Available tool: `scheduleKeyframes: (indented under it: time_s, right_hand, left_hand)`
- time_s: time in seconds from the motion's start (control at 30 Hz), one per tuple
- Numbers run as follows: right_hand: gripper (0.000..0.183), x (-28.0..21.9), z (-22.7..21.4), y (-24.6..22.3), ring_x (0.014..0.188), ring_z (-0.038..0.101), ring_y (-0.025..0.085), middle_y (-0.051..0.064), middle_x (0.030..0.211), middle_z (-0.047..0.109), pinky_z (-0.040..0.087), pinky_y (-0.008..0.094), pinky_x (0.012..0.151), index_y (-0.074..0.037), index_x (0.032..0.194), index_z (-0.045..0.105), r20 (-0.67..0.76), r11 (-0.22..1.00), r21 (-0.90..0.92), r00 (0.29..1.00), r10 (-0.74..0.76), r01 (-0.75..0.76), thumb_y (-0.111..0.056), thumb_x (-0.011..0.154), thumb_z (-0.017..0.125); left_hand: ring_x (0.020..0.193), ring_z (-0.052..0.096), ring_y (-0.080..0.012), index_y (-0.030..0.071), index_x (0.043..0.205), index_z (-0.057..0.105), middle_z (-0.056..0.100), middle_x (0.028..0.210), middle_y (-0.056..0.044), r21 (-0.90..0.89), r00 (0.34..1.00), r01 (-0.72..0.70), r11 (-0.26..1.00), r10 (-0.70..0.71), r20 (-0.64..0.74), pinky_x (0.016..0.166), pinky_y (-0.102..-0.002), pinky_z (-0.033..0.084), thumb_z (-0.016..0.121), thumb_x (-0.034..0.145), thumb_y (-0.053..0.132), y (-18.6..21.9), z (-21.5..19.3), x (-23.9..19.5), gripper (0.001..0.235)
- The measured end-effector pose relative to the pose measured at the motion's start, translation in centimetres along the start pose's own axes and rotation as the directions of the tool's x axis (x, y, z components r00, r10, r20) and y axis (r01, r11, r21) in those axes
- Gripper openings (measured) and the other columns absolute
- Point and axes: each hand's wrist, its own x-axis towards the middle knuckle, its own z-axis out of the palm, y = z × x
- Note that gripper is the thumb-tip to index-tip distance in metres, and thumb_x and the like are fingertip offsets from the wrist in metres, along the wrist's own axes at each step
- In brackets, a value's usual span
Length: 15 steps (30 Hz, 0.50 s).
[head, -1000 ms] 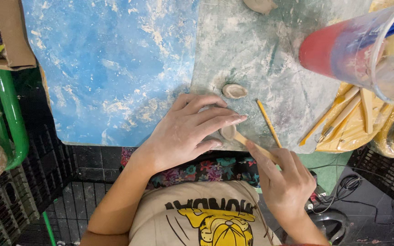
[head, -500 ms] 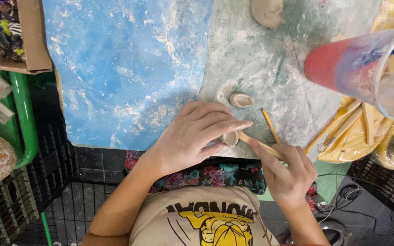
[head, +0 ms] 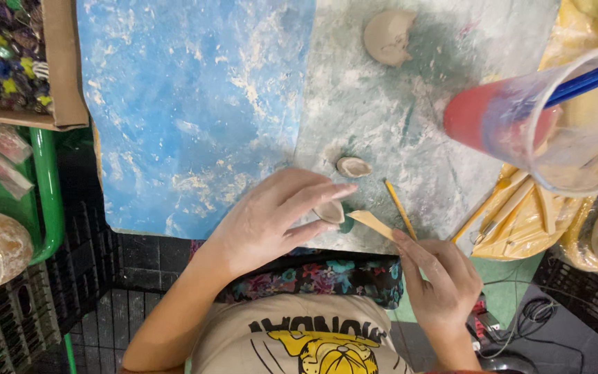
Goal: The person shapes and joins small clay pieces by hand at a workstation, using a wooden tool to refine edges and smooth surfaces.
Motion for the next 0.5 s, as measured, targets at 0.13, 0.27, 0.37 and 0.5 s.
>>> scheduleKeyframes:
  time_s: [0.13, 0.27, 0.37, 0.5]
  right_hand:
    - [0.033, 0.1, 0.7, 0.3, 0.072, 0.062, 0.021, 0.004, 0.085, 0.066, 0.048, 0.035, 0.064, -0.013, 0.112, 0.076, -0.027, 0.999, 0.033, 0.999, -0.024, 0.024, -0.001, 0.082, 0.082]
    - [0.032, -0.2, 0.9, 0.2, 0.074, 0.063, 0.021, 0.003, 0.085, 0.066, 0.048, 0.035, 0.064, -0.014, 0.111, 0.074, -0.059, 0.998, 0.042, 0.998, -0.038, 0.04, -0.002, 0.082, 0.082]
    - [0.032, -0.3, 0.7, 0.4, 0.073, 0.063, 0.022, 0.003, 0.084, 0.066, 0.048, 0.035, 0.063, -0.013, 0.11, 0.074, -0.08, 0.999, 0.035, 0.996, -0.027, 0.029, -0.001, 0.08, 0.082]
    - [0.024, -0.6, 0.8, 1.1, 0.077, 0.065, 0.023, 0.006, 0.091, 0.07, 0.05, 0.035, 0.067, -0.007, 0.105, 0.07, -0.127, 0.994, 0.106, 0.992, -0.02, 0.033, 0.002, 0.084, 0.077]
  left_hand:
    - [0.113, 0.063, -0.0216, 0.015, 0.154, 0.043, 0.061, 0.125, -0.008, 0.154, 0.994, -0.092, 0.984, 0.099, -0.043, 0.101, -0.032, 0.059, 0.08, 0.094, 0.023, -0.4, -0.4, 2.0, 0.071]
    - [0.104, 0.063, -0.02, 0.013, 0.154, 0.045, 0.06, 0.12, -0.009, 0.219, 0.998, -0.056, 0.974, 0.047, 0.046, 0.095, -0.031, 0.058, 0.078, 0.093, 0.023, -1.0, -0.2, 4.3, 0.07]
    - [0.114, 0.063, -0.0194, 0.016, 0.156, 0.042, 0.058, 0.126, -0.006, 0.157, 0.979, -0.201, 0.967, 0.205, -0.007, 0.103, -0.029, 0.054, 0.078, 0.096, 0.018, -1.2, 0.9, 5.6, 0.069]
    - [0.117, 0.061, -0.0172, 0.018, 0.158, 0.041, 0.058, 0.131, -0.002, 0.085, 0.938, -0.335, 0.938, 0.341, -0.066, 0.108, -0.026, 0.054, 0.08, 0.099, 0.011, -0.5, 1.9, 6.4, 0.07]
